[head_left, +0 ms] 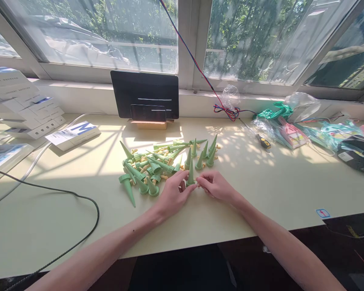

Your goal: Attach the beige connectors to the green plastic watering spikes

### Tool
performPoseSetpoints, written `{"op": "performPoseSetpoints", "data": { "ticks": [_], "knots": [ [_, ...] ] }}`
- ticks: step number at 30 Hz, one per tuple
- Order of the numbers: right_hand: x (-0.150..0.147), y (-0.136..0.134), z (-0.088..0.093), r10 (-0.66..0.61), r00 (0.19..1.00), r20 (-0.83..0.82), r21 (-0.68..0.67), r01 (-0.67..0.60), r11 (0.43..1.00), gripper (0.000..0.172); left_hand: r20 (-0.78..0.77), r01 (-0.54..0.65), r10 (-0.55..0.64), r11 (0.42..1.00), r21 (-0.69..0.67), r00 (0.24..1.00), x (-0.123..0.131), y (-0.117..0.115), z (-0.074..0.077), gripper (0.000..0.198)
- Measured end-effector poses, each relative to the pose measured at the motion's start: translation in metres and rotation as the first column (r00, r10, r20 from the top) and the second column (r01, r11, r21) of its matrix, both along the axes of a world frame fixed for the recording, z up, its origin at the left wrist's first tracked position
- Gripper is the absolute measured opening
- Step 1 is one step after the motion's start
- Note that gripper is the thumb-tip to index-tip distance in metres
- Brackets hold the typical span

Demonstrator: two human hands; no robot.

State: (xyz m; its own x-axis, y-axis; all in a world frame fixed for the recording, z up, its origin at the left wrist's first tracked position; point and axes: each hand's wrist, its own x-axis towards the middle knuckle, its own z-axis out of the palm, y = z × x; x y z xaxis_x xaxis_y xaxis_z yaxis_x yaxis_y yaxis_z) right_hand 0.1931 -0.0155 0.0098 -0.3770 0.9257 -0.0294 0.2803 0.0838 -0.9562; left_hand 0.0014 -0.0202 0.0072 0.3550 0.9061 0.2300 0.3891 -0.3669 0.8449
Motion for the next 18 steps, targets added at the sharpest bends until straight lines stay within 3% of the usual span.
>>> {"op": "performPoseSetpoints", "data": {
  "ticks": [4, 12, 18],
  "knots": [
    [-0.0002, -0.0001, 0.0000, 0.004, 1.000, -0.020, -0.038, -0.005, 0.999, 0.041, -0.031, -0.001, 0.002, 1.000, 0.024, 1.000, 0.0002, -0.0003, -0.0006, 0.014],
    [0.0000, 0.0026, -0.0063, -0.021, 0.995, 0.095, 0.219, -0.001, 0.976, 0.039, -0.082, -0.020, 0.020, 1.000, 0.001, 0.996, -0.0003, 0.0000, 0.0038, 0.025],
    [-0.0004, 0.0019, -0.0057, -0.032, 0.995, 0.095, 0.200, 0.013, 0.980, 0.040, -0.028, -0.019, 0.019, 1.000, -0.010, 0.999, -0.0003, 0.0006, 0.0024, 0.024]
  ]
}}
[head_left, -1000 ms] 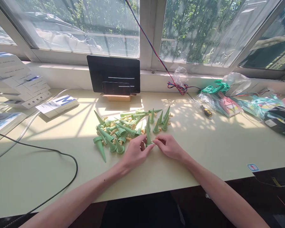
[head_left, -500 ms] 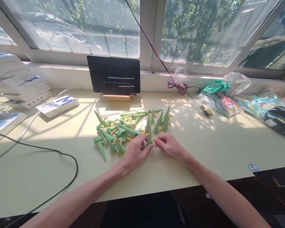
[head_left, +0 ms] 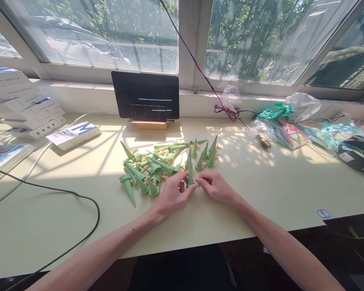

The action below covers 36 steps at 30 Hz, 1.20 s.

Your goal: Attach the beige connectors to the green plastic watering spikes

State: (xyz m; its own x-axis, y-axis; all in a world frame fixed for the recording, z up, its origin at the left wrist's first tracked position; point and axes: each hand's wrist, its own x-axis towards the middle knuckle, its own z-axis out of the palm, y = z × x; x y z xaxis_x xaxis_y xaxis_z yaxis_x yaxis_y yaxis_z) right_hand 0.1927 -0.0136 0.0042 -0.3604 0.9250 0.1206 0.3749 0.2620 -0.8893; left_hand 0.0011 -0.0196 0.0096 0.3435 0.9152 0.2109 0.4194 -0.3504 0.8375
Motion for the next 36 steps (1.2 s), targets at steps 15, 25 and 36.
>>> {"op": "performPoseSetpoints", "data": {
  "ticks": [15, 25, 36],
  "knots": [
    [-0.0005, -0.0004, 0.0021, 0.008, 1.000, -0.010, -0.010, -0.008, 1.000, 0.041, -0.078, -0.018, 0.022, 0.998, 0.060, 0.997, 0.0004, -0.0013, 0.0033, 0.028],
    [-0.0018, -0.0009, 0.0038, 0.006, 0.999, -0.039, -0.091, -0.010, 0.996, 0.042, 0.035, 0.011, -0.010, 1.000, -0.015, 0.999, -0.0011, -0.0002, -0.0005, 0.022],
    [-0.0012, -0.0003, 0.0018, 0.010, 0.999, -0.048, -0.077, -0.013, 0.997, 0.040, -0.076, -0.005, 0.007, 1.000, 0.029, 0.997, 0.0007, -0.0010, 0.0019, 0.023]
  ]
}}
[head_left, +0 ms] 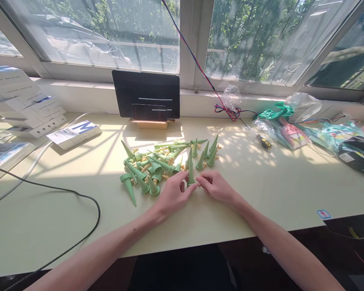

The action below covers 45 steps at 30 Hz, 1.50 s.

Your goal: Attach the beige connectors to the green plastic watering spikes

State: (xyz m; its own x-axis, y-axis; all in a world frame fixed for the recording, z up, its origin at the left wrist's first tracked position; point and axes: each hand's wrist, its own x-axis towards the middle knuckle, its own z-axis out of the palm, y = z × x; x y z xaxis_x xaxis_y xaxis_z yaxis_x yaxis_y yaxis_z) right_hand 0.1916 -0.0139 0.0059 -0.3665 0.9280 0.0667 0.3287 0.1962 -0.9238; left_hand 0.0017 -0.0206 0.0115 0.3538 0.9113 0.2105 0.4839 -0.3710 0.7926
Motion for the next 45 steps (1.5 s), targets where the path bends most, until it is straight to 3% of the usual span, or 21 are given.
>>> {"op": "performPoseSetpoints", "data": {
  "ticks": [3, 6, 16, 20, 27, 31, 39, 45],
  "knots": [
    [0.0000, -0.0002, -0.0012, -0.004, 0.999, 0.037, 0.093, 0.001, 0.996, 0.037, 0.002, 0.002, -0.002, 1.000, -0.025, 1.000, -0.0003, 0.0008, 0.0003, 0.027],
    [0.0001, -0.0004, -0.0015, 0.000, 0.999, 0.048, 0.099, -0.004, 0.995, 0.037, 0.015, 0.014, -0.013, 0.998, -0.058, 1.000, -0.0011, 0.0013, 0.0000, 0.027],
    [-0.0006, -0.0008, 0.0017, 0.027, 0.995, -0.093, -0.145, -0.040, 0.989, 0.040, 0.134, 0.052, -0.047, 0.998, -0.034, 0.990, -0.0017, 0.0018, -0.0030, 0.021],
    [0.0004, -0.0002, 0.0002, 0.016, 0.997, -0.073, -0.105, -0.024, 0.994, 0.040, 0.085, 0.033, -0.032, 0.999, -0.016, 0.996, -0.0015, 0.0015, -0.0022, 0.022],
    [0.0009, 0.0008, -0.0003, 0.001, 0.999, 0.035, 0.079, -0.004, 0.997, 0.038, 0.035, 0.012, -0.010, 0.998, -0.058, 0.999, -0.0009, 0.0005, 0.0025, 0.032],
    [-0.0001, 0.0002, 0.0004, -0.007, 1.000, 0.027, 0.061, 0.005, 0.998, 0.038, 0.078, 0.017, -0.011, 0.996, -0.083, 0.997, -0.0014, 0.0012, 0.0004, 0.024],
    [0.0003, 0.0001, 0.0024, 0.029, 0.994, -0.109, -0.162, -0.046, 0.986, 0.039, 0.148, 0.057, -0.053, 0.998, -0.025, 0.988, -0.0027, 0.0019, -0.0038, 0.017],
    [0.0013, 0.0001, 0.0005, 0.015, 0.999, -0.039, -0.054, -0.017, 0.998, 0.041, 0.061, 0.036, -0.032, 0.998, -0.060, 0.998, -0.0012, 0.0016, 0.0000, 0.023]
  ]
}}
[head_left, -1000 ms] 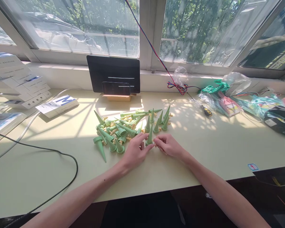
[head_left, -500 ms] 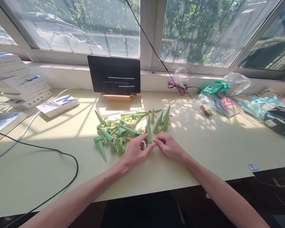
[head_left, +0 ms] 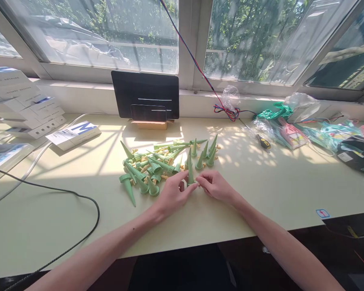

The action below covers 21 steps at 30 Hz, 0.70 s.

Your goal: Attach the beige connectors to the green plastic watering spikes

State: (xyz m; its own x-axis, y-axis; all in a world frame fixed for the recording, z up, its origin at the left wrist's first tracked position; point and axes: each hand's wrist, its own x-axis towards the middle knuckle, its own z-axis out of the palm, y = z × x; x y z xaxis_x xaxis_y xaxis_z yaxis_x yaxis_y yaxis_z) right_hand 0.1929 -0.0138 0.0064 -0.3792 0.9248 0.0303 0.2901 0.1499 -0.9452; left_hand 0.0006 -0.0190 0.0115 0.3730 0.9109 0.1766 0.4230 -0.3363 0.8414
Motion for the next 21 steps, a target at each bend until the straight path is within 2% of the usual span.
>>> {"op": "performPoseSetpoints", "data": {
  "ticks": [4, 9, 15, 21],
  "knots": [
    [-0.0011, 0.0000, -0.0003, -0.018, 0.999, 0.036, 0.077, 0.016, 0.997, 0.041, 0.003, 0.007, -0.007, 0.999, -0.031, 1.000, -0.0002, -0.0001, 0.0022, 0.025],
    [-0.0032, -0.0006, 0.0027, -0.034, 0.999, 0.020, 0.043, 0.033, 0.999, 0.042, 0.040, -0.004, 0.007, 0.998, -0.068, 0.999, 0.0007, -0.0013, 0.0029, 0.029],
    [-0.0040, 0.0006, 0.0043, -0.065, 0.995, -0.071, 0.013, 0.066, 0.998, 0.045, 0.142, -0.062, 0.087, 0.983, -0.173, 0.986, 0.0003, -0.0002, 0.0025, 0.038],
    [-0.0043, 0.0004, 0.0021, -0.118, 0.977, -0.177, 0.045, 0.128, 0.991, 0.031, 0.216, -0.080, 0.135, 0.966, -0.248, 0.967, -0.0011, 0.0001, 0.0081, 0.047]
  ]
}}
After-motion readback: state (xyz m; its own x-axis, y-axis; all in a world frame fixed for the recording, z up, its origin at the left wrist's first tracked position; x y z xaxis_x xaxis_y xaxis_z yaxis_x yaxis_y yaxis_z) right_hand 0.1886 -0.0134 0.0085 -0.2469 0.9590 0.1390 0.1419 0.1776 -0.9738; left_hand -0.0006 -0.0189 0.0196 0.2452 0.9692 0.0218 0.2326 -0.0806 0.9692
